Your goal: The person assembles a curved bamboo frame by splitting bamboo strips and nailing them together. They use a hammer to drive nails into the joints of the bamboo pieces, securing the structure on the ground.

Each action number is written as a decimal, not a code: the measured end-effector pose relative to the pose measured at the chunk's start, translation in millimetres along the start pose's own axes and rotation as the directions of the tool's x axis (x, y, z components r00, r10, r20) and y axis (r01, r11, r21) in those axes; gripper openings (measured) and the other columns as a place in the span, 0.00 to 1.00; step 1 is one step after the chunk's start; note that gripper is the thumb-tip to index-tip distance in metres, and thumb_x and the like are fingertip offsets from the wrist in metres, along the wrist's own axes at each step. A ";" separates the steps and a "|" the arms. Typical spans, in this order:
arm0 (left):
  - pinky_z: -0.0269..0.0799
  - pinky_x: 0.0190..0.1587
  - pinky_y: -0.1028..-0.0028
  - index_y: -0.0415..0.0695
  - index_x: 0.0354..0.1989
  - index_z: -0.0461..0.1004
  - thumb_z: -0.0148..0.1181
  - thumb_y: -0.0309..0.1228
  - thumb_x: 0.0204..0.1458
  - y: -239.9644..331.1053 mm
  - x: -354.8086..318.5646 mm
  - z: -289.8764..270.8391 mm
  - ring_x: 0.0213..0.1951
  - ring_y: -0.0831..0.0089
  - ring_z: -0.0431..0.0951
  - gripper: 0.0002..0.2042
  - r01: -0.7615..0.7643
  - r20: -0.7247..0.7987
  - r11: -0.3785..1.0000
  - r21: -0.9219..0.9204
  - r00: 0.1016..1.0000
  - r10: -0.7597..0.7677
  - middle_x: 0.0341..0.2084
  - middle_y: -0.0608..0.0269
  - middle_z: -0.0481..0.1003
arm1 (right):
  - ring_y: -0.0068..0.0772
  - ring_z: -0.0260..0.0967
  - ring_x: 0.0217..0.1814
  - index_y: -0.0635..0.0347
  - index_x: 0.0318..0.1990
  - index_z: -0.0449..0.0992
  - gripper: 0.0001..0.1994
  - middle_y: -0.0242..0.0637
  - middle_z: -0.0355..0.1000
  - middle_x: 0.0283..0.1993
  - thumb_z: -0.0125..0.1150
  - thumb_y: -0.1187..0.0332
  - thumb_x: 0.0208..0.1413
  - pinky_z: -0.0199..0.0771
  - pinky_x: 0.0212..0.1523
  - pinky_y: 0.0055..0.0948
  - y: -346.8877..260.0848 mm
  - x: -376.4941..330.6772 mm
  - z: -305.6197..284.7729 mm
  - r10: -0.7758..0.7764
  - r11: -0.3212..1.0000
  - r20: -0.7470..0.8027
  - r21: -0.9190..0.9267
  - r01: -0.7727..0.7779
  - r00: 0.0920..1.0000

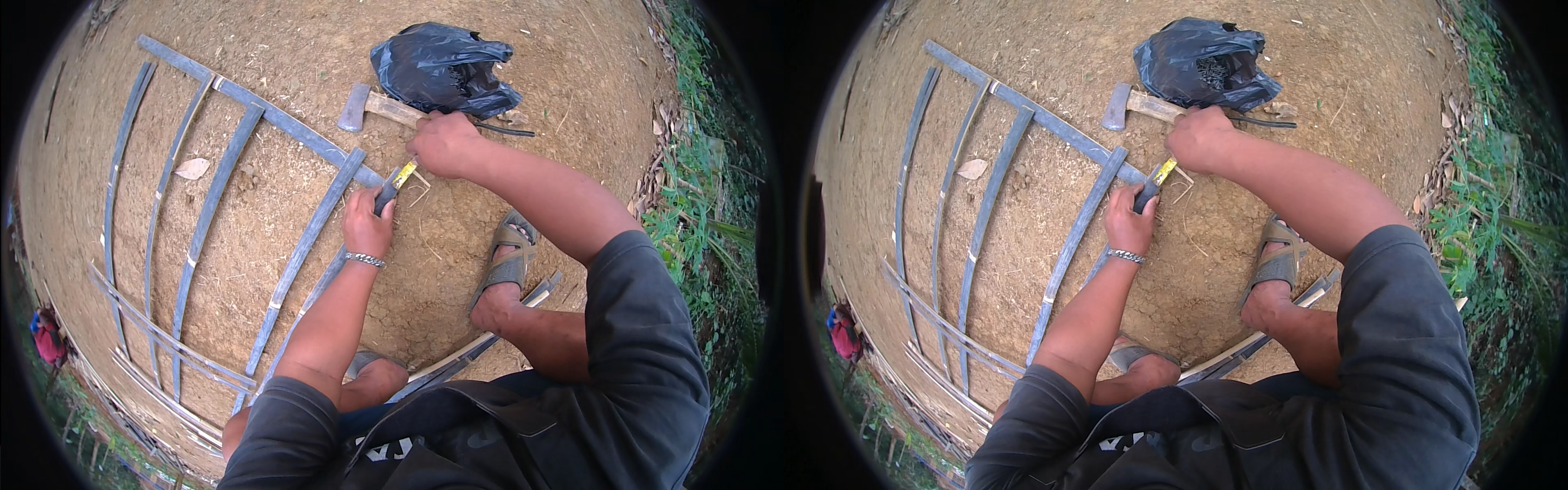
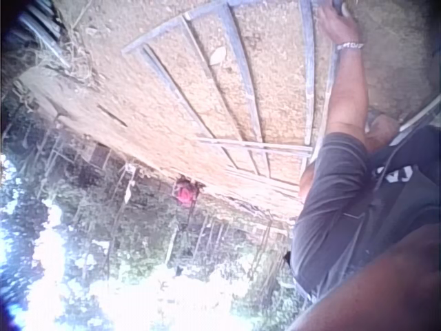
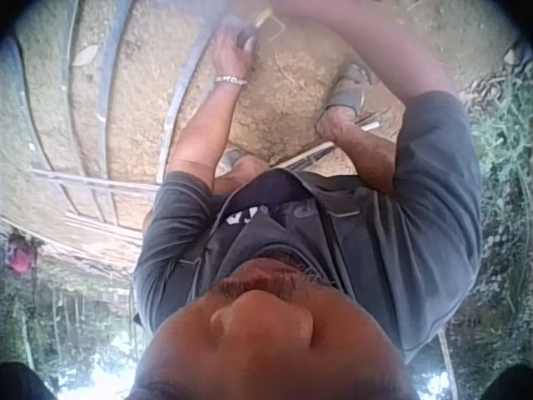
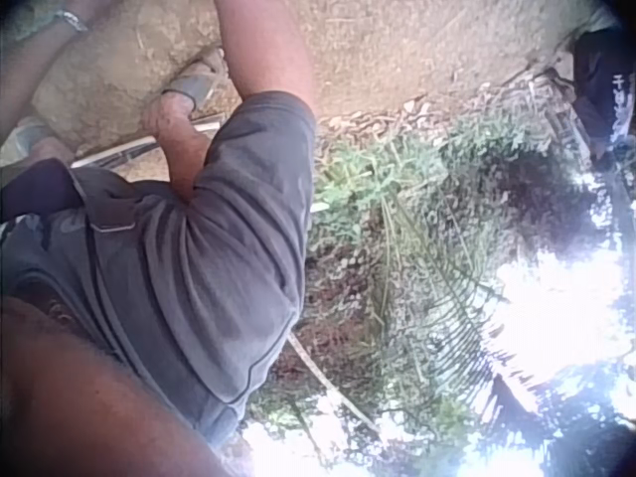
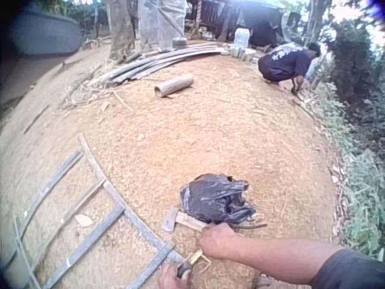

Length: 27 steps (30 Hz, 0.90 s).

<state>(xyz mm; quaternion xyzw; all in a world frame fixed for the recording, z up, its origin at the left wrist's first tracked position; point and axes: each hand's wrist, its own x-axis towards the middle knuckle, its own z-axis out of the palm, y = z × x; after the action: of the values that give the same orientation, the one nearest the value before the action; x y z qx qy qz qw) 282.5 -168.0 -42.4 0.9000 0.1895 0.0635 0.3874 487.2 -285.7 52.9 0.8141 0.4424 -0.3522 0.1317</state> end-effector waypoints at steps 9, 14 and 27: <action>0.76 0.51 0.59 0.43 0.45 0.79 0.75 0.28 0.45 1.6 0.5 -2.1 0.46 0.52 0.79 0.17 -0.003 0.006 1.000 0.021 1.000 0.003 0.42 0.55 0.79 | 0.45 0.73 0.62 0.47 0.52 0.85 0.15 0.41 0.77 0.57 0.56 0.64 0.62 0.77 0.54 0.46 1.0 -0.1 5.7 0.006 1.000 -0.028 0.012 -0.005 1.000; 0.76 0.50 0.59 0.43 0.45 0.79 0.75 0.27 0.45 3.4 0.2 -4.1 0.46 0.53 0.80 0.17 0.001 0.001 1.000 0.012 1.000 -0.001 0.42 0.55 0.79 | 0.45 0.71 0.62 0.39 0.51 0.85 0.13 0.38 0.76 0.54 0.61 0.57 0.61 0.77 0.55 0.46 2.0 2.2 8.5 0.028 0.999 -0.044 -0.019 -0.028 0.999; 0.76 0.52 0.59 0.42 0.44 0.80 0.76 0.27 0.45 2.4 0.7 -2.5 0.47 0.52 0.80 0.17 0.013 0.016 1.000 0.003 1.000 -0.013 0.43 0.54 0.79 | 0.45 0.71 0.62 0.42 0.49 0.85 0.13 0.39 0.76 0.53 0.61 0.57 0.60 0.76 0.53 0.48 3.4 5.5 13.8 0.012 0.999 -0.070 -0.032 -0.014 0.997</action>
<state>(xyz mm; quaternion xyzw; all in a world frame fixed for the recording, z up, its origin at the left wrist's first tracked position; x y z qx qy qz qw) 283.2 -167.6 -39.0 0.8997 0.1925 0.0534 0.3882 485.6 -291.4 38.8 0.8266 0.4472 -0.3153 0.1318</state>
